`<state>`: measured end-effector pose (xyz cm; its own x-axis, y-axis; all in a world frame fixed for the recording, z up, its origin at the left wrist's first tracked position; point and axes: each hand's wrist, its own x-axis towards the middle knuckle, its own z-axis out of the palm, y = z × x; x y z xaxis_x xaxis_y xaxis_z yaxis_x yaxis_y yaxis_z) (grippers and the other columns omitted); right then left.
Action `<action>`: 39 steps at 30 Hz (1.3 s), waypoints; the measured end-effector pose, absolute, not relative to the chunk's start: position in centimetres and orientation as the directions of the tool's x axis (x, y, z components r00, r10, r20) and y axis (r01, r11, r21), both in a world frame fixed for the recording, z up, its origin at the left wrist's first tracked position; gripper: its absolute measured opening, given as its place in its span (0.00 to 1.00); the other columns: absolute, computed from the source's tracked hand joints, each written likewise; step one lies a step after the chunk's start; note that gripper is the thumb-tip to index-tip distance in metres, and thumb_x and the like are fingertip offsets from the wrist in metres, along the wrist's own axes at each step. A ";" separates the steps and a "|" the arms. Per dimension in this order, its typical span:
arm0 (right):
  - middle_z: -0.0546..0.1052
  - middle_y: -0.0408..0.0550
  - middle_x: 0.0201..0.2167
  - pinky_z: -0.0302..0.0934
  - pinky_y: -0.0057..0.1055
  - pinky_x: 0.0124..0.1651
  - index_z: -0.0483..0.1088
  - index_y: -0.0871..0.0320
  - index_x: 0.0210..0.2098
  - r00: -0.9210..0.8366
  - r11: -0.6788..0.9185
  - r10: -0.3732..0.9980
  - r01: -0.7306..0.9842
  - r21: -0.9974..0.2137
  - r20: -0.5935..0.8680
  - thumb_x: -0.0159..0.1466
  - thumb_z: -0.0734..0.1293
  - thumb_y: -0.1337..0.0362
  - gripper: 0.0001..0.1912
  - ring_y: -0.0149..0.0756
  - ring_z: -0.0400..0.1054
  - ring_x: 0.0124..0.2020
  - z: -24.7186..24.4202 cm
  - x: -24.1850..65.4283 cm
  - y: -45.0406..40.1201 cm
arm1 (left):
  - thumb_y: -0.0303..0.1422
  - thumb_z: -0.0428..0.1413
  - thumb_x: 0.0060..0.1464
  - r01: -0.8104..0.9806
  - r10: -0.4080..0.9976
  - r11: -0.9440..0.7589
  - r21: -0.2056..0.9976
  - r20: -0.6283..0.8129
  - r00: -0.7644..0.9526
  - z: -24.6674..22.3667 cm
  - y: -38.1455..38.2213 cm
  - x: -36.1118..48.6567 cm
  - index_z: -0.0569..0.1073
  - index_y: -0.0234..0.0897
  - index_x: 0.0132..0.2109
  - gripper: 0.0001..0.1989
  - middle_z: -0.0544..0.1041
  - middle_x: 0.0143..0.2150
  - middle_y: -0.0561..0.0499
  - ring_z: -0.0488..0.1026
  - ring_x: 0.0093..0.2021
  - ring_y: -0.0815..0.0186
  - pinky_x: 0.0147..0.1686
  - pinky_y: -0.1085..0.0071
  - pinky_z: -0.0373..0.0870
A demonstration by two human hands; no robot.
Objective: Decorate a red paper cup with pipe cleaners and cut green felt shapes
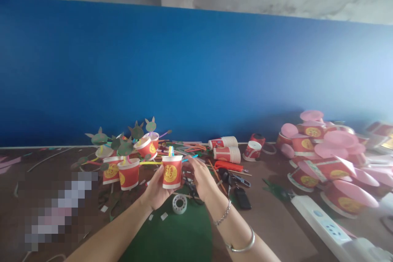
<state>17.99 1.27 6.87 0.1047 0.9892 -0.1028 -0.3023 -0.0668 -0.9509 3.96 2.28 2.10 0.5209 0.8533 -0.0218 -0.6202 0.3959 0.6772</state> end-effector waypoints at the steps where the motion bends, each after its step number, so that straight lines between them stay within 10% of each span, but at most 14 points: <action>1: 0.77 0.48 0.26 0.62 0.28 0.26 0.70 0.58 0.29 0.104 -0.074 0.988 -0.334 -0.939 -0.115 0.51 0.69 0.54 0.14 0.36 0.71 0.26 6.8 18.0 1.2 | 0.49 0.55 0.48 -0.626 0.845 0.423 0.655 -0.036 0.533 2.2 2.3 3.9 0.72 0.32 0.44 0.25 0.78 0.35 0.45 0.76 0.34 0.60 0.37 0.65 0.71; 9: 0.77 0.48 0.31 0.64 0.31 0.31 0.71 0.57 0.32 0.193 -0.034 0.975 -0.354 -0.935 -0.108 0.51 0.69 0.55 0.14 0.38 0.72 0.30 5.8 18.0 1.4 | 0.46 0.57 0.48 -0.619 0.898 0.303 0.725 0.000 0.440 2.1 2.5 4.2 0.71 0.35 0.46 0.23 0.77 0.41 0.46 0.75 0.38 0.61 0.39 0.65 0.71; 14: 0.74 0.50 0.43 0.63 0.32 0.39 0.68 0.55 0.45 0.504 0.192 0.849 -0.012 -0.981 0.160 0.55 0.66 0.54 0.21 0.39 0.68 0.42 6.6 19.4 1.8 | 0.43 0.60 0.46 -0.582 0.918 0.257 0.772 -0.007 0.397 1.6 2.9 3.9 0.71 0.34 0.42 0.20 0.77 0.37 0.46 0.75 0.34 0.62 0.33 0.68 0.71; 22: 0.74 0.46 0.32 0.59 0.29 0.31 0.72 0.57 0.43 0.067 0.283 0.943 0.360 -0.889 0.327 0.57 0.65 0.57 0.16 0.34 0.65 0.29 7.9 20.5 1.8 | 0.43 0.60 0.46 -0.367 0.794 0.314 0.875 -0.031 0.607 1.5 2.7 3.6 0.70 0.32 0.44 0.22 0.76 0.35 0.45 0.75 0.28 0.64 0.24 0.73 0.67; 39: 0.74 0.45 0.24 0.59 0.27 0.28 0.72 0.60 0.28 0.189 0.198 0.944 0.329 -0.924 0.270 0.55 0.66 0.61 0.08 0.33 0.66 0.26 5.7 20.4 2.8 | 0.44 0.59 0.46 -0.429 0.835 0.356 0.830 -0.076 0.545 1.8 2.3 4.2 0.69 0.31 0.42 0.22 0.75 0.32 0.47 0.74 0.29 0.63 0.25 0.72 0.66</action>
<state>20.43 2.76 5.73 0.1895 0.9442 0.2696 0.3285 0.1978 -0.9236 4.15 2.31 1.84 0.5452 0.8348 -0.0764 -0.4290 0.3561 0.8302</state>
